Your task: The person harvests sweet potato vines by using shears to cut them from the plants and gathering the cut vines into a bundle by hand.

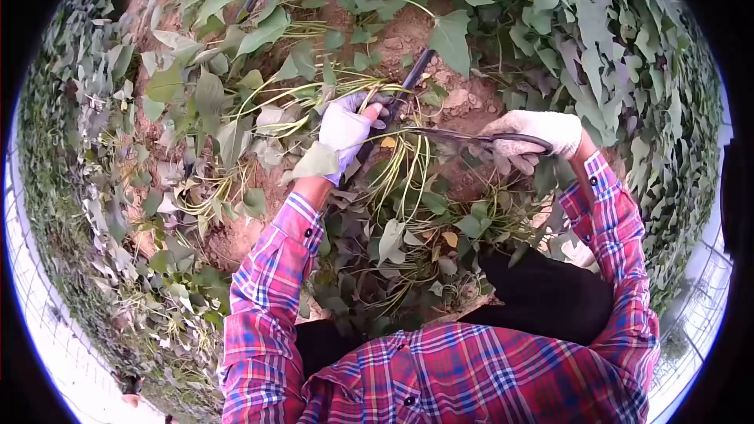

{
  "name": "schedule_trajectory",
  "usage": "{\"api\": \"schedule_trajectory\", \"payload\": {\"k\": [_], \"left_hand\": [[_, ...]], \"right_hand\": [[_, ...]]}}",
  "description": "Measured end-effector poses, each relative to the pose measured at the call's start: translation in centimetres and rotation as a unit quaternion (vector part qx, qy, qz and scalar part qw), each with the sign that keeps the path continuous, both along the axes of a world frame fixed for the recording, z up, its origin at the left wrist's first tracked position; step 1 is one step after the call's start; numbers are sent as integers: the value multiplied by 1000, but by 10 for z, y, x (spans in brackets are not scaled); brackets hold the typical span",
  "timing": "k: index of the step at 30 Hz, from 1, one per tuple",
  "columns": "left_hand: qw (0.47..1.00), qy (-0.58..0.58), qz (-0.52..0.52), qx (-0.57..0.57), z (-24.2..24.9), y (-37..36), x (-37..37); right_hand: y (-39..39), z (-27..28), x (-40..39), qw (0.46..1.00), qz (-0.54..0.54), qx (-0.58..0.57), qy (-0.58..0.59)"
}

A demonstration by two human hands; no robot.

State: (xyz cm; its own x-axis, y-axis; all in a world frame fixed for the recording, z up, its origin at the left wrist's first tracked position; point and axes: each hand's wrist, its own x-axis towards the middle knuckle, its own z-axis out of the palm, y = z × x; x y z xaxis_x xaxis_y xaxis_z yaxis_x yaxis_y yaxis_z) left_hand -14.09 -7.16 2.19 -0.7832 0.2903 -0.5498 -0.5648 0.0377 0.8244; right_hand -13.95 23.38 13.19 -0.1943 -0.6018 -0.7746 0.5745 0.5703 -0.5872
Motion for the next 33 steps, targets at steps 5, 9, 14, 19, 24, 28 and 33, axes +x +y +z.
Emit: {"api": "schedule_trajectory", "payload": {"k": [5,9,14,19,24,28,33], "left_hand": [[990,-11,-6,-138,11,25,14],[885,180,-101,-417,29,46,30],[843,215,-76,-487,19,68,52],[908,101,-20,-407,16,63,48],[918,43,-33,-393,20,65,41],[947,33,47,-315,10,66,43],[954,19,107,-279,-6,58,46]], "right_hand": [[9,-3,-23,999,7,27,30],[5,-10,-37,995,47,80,45],[2,-22,-37,994,44,93,26],[14,-27,-28,997,34,49,58],[21,-37,-19,999,5,-20,49],[23,-41,-14,993,25,-11,112],[29,-44,-10,998,16,-13,52]]}}
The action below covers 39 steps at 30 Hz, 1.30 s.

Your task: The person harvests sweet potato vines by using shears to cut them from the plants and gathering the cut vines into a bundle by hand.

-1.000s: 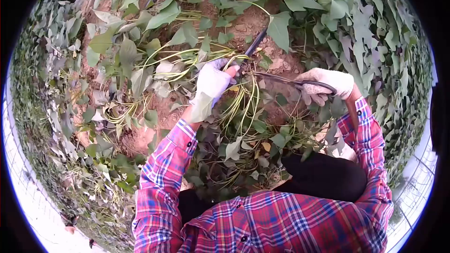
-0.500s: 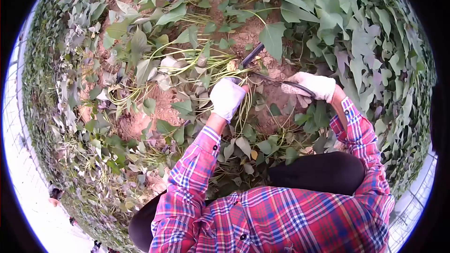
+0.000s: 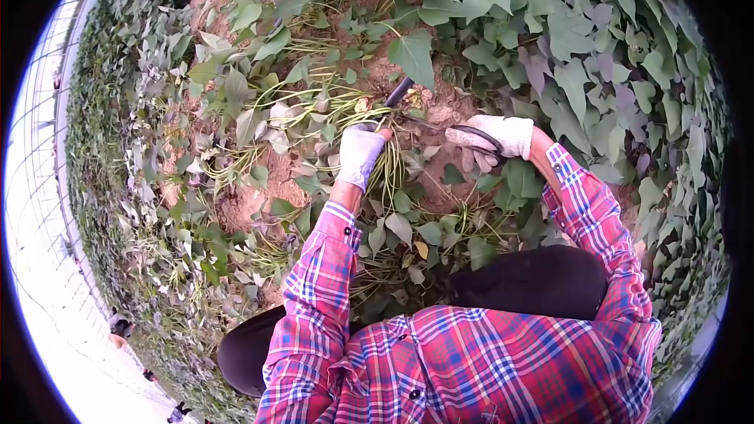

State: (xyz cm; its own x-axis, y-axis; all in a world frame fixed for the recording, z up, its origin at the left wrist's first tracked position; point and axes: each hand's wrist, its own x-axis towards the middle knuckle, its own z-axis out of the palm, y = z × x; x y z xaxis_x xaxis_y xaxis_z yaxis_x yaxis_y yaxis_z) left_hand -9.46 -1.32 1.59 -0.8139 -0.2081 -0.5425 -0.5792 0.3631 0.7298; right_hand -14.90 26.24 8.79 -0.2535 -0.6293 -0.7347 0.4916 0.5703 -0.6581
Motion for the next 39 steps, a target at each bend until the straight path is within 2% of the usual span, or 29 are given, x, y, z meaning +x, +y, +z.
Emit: {"api": "schedule_trajectory", "payload": {"k": [2,4,8,12,15,20,24,27,29,32,35,36,39], "left_hand": [[1000,15,8,18,-2,-1,3],[998,34,-42,-32,-9,0,5],[1000,12,1,24,-10,1,10],[1000,13,3,24,-9,0,12],[999,35,15,34,-11,2,13],[997,35,27,56,-14,1,12],[998,38,18,55,-9,8,13],[999,31,-11,10,-13,5,13],[999,25,-14,27,-21,3,14],[999,17,-20,40,-23,1,11],[997,-10,-40,64,-6,-6,3],[997,-39,-63,29,3,-9,0],[995,-46,-86,28,13,-30,-2]], "right_hand": [[2,-5,6,1000,-14,-11,-4],[2,-12,10,999,-29,-19,-8],[-1,-10,12,998,-36,-35,-45],[-10,-14,19,996,-72,-41,-39],[-12,-2,15,997,-53,-22,-49],[-5,-13,19,997,-53,-21,-47],[-15,-8,18,999,-41,-3,-23],[-19,-11,19,999,-45,-7,-2],[-20,-20,24,996,-27,-16,85],[-22,-24,28,992,-37,7,117],[-24,-20,29,994,-37,5,107],[-23,-21,30,994,-38,5,106],[-23,-24,32,991,-48,0,121]]}}
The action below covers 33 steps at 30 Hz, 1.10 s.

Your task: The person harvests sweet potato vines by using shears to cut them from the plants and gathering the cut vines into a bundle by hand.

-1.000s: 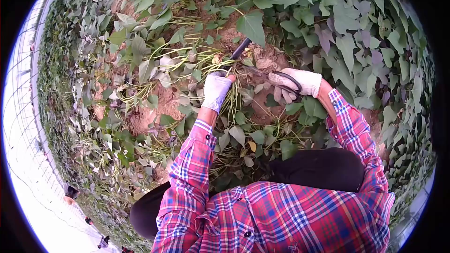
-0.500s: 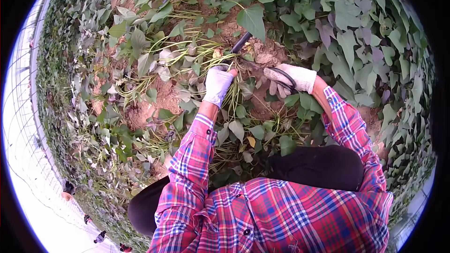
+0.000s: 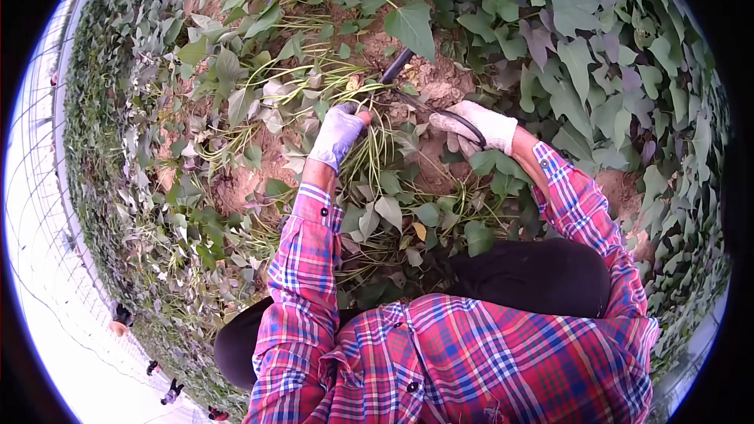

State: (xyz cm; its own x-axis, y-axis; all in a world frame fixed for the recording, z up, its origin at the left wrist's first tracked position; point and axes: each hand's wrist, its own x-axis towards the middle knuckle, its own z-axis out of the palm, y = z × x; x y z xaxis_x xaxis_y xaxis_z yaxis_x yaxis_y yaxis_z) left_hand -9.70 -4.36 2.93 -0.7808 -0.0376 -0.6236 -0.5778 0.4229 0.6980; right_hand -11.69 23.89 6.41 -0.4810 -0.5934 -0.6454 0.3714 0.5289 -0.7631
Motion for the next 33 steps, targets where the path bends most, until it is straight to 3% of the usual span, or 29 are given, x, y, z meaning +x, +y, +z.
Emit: {"api": "schedule_trajectory", "payload": {"k": [1,4,7,9,10,12,13,14,15,17,18,21,23,25,26,27,29,31,32,33], "left_hand": [[997,57,57,1,7,-7,4],[989,55,75,111,21,-45,17],[961,-18,62,268,41,-59,26],[977,-29,86,192,40,-45,27],[974,-30,59,217,45,-36,26],[964,16,131,229,43,-37,30],[933,39,160,321,62,-39,29],[917,108,183,338,83,-45,26],[873,181,153,427,105,-51,20],[818,260,124,497,147,-65,8],[820,265,131,489,162,-70,3],[930,267,132,216,165,-62,-25],[958,189,103,188,127,-41,-37],[999,35,-32,14,73,-32,-35],[968,120,-191,-112,30,-38,-25],[956,125,-245,-104,6,-39,-13],[990,-15,-119,-80,48,-25,-5],[996,9,-82,34,50,-44,-12],[998,42,-24,26,64,-43,-18],[996,56,12,75,54,-57,-30]], "right_hand": [[0,-2,1,1000,-7,-4,-11],[1,-18,6,998,-20,-22,-48],[4,-20,7,991,-43,-53,-118],[7,-17,12,982,-60,-71,-165],[9,-16,15,986,-40,-69,-148],[14,-10,18,991,8,-38,-125],[21,-9,19,991,31,-84,-98],[28,-9,19,988,52,-128,-73],[33,4,14,985,76,-157,17],[41,-1,8,977,6,-211,-24],[37,3,4,953,-82,-238,-170],[10,19,-13,969,-110,-207,-81],[-12,17,-20,976,-93,-146,-131],[-20,-25,-15,933,-106,-198,-281],[-22,-18,-11,967,-77,-132,-205],[-21,-18,-10,943,-94,-166,-272],[-19,-18,-11,913,-112,-197,-339],[-16,-16,-8,857,-180,-280,-393],[-27,-23,-4,810,-251,-345,-402],[-32,-19,-4,795,-256,-377,-400]]}}
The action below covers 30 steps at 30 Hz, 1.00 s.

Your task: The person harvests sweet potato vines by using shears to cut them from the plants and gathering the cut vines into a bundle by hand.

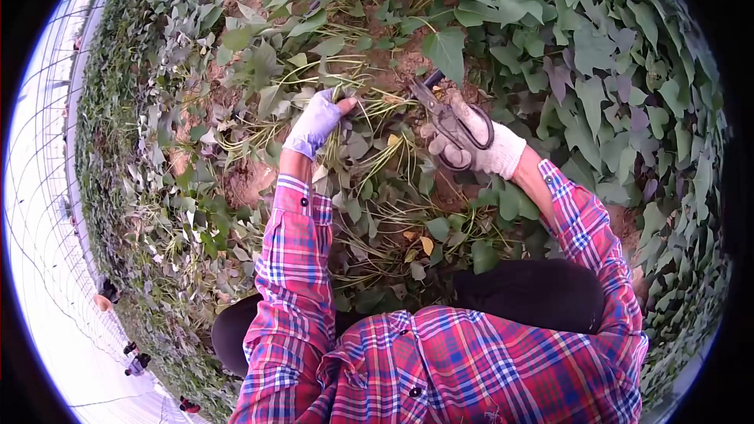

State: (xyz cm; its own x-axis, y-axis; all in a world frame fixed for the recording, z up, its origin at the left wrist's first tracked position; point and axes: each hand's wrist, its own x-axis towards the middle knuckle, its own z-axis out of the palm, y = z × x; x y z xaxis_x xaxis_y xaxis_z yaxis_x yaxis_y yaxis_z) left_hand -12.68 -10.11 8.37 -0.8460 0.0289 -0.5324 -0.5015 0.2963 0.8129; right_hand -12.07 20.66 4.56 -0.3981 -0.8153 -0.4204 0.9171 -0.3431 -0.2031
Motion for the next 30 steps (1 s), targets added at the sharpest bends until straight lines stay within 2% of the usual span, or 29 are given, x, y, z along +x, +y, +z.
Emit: {"api": "schedule_trajectory", "payload": {"k": [2,4,5,7,8,10,11,13,14,15,17,19,21,22,24,25,26,29,30], "left_hand": [[998,43,5,-35,24,6,-25],[965,176,-109,-159,29,20,-49],[926,204,-143,-285,32,33,-57],[841,296,-256,-373,7,48,-74],[798,385,-275,-374,-30,42,-83],[737,323,-332,-492,-45,54,-92],[700,289,-323,-568,-55,60,-97],[635,300,-366,-611,-44,64,-94],[612,303,-368,-631,-53,63,-95],[613,302,-368,-631,-54,63,-94],[582,340,-360,-645,-52,62,-94],[593,370,-341,-629,-42,60,-93],[593,365,-404,-593,-20,60,-81],[606,348,-416,-582,-19,59,-76],[664,402,-363,-515,-33,47,-64],[677,458,-315,-482,-40,41,-59],[677,459,-314,-482,-50,39,-57],[634,381,-353,-573,-28,46,-55],[617,402,-331,-590,-16,39,-55]], "right_hand": [[-12,14,0,999,-32,-33,20],[-24,9,-3,999,-24,-46,14],[-28,5,-4,998,-14,-50,-22],[-35,1,-6,995,6,-58,-76],[-40,-5,-5,990,8,-91,-112],[-49,9,-2,995,-37,-32,-85],[-55,18,0,998,-59,16,-35],[-63,15,1,992,-30,-18,-117],[-66,13,-1,996,-24,8,-81],[-72,18,-1,994,-34,34,-101],[-83,28,-5,986,-54,89,-134],[-84,37,-6,984,-65,118,-117],[-83,29,-3,984,-61,129,-105],[-81,22,2,987,-51,124,-91],[-75,8,6,992,-17,106,-73],[-71,8,5,992,-15,107,-70],[-68,8,6,991,5,122,-56],[-57,6,11,991,28,134,-7],[-57,5,14,991,29,128,27]]}}
